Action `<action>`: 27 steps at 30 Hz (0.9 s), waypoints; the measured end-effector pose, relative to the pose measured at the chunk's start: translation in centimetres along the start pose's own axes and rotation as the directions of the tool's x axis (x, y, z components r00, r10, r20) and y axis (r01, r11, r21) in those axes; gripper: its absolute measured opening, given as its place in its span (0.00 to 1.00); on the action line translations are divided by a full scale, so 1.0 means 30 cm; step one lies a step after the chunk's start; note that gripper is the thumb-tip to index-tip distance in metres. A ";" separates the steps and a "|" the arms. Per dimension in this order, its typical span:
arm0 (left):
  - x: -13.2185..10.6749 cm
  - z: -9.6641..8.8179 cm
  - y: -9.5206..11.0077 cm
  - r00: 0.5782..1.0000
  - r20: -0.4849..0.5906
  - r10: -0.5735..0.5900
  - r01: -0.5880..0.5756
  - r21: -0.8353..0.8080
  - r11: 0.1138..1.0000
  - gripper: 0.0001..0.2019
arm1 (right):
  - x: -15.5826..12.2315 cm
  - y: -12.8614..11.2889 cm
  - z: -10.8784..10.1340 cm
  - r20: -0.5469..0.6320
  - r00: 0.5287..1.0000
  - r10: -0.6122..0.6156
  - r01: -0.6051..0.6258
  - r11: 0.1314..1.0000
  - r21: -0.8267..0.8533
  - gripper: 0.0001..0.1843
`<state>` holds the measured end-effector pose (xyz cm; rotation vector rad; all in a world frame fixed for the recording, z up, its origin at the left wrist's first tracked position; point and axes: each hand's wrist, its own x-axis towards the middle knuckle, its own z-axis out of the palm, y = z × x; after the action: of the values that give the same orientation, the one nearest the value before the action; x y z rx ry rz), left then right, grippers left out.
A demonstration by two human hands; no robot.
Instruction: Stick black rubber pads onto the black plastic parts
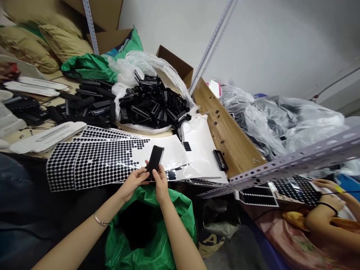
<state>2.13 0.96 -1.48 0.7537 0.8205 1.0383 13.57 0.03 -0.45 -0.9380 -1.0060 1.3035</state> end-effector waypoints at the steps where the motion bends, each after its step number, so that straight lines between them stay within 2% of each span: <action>1: 0.000 0.004 0.001 1.000 -0.003 0.001 -0.001 0.002 1.000 0.20 | 0.002 -0.002 0.003 -0.003 1.000 -0.004 0.004 1.000 0.008 0.16; 5: -0.002 0.005 0.013 0.998 -0.041 0.039 -0.038 0.018 0.999 0.20 | 0.001 -0.030 -0.017 -0.043 0.997 -0.066 0.065 0.998 -0.011 0.20; 7: -0.006 -0.008 0.031 0.989 -0.095 0.117 -0.115 0.026 0.993 0.22 | -0.009 -0.064 -0.054 -0.057 0.990 -0.126 0.126 0.992 -0.016 0.19; 8: -0.008 -0.018 0.043 0.976 -0.140 0.168 -0.166 0.028 0.986 0.23 | -0.016 -0.086 -0.075 -0.019 0.989 -0.144 0.144 0.990 -0.014 0.18; 10: -0.010 -0.043 0.069 0.937 -0.241 0.253 -0.254 0.025 0.967 0.26 | -0.035 -0.135 -0.113 0.193 0.975 -0.105 0.118 0.991 -0.056 0.19; 11: -0.010 -0.057 0.081 0.917 -0.290 0.275 -0.281 0.020 0.959 0.28 | -0.045 -0.159 -0.125 0.351 0.936 -0.034 0.088 0.987 -0.137 0.19; 12: -0.010 -0.070 0.090 0.902 -0.327 0.281 -0.294 0.012 0.956 0.28 | -0.056 -0.181 -0.130 0.490 0.869 0.065 0.075 0.963 -0.260 0.17; 13: -0.008 -0.080 0.096 0.893 -0.355 0.276 -0.293 0.006 0.956 0.27 | -0.065 -0.199 -0.128 0.577 0.798 0.177 0.094 0.908 -0.408 0.15; 14: -0.007 -0.088 0.098 0.889 -0.371 0.267 -0.285 0.006 0.958 0.25 | -0.074 -0.213 -0.121 0.598 0.753 0.274 0.139 0.822 -0.552 0.13; 15: -0.005 -0.092 0.098 0.887 -0.382 0.261 -0.274 0.019 0.961 0.23 | -0.082 -0.223 -0.112 0.577 0.743 0.340 0.192 0.717 -0.670 0.11; 17: -0.003 -0.091 0.090 0.878 -0.387 0.280 -0.263 0.099 0.960 0.20 | -0.095 -0.231 -0.092 0.528 0.761 0.377 0.272 0.554 -0.787 0.13; 18: -0.002 -0.086 0.084 0.875 -0.378 0.304 -0.261 0.160 0.952 0.19 | -0.101 -0.233 -0.085 0.534 0.763 0.366 0.304 0.525 -0.795 0.17; 21: 0.000 -0.068 0.069 0.881 -0.300 0.365 -0.261 0.334 0.906 0.18 | -0.115 -0.246 -0.079 0.598 0.724 0.344 0.396 0.502 -0.769 0.30; 24: 0.003 -0.059 0.064 0.914 -0.231 0.334 -0.229 0.387 0.893 0.19 | -0.128 -0.289 -0.072 0.586 0.737 0.336 0.458 0.390 -0.799 0.41; 25: 0.004 -0.059 0.065 0.921 -0.224 0.319 -0.217 0.386 0.897 0.19 | -0.128 -0.309 -0.065 0.581 0.734 0.351 0.466 0.362 -0.807 0.42; 27: 0.004 -0.062 0.067 0.926 -0.223 0.304 -0.204 0.380 0.902 0.18 | -0.116 -0.351 -0.043 0.578 0.718 0.387 0.469 0.345 -0.813 0.36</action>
<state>-0.29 2.00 -0.74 1.0562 1.1930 1.2706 17.99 -3.98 8.98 -1.2353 -2.6284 0.8987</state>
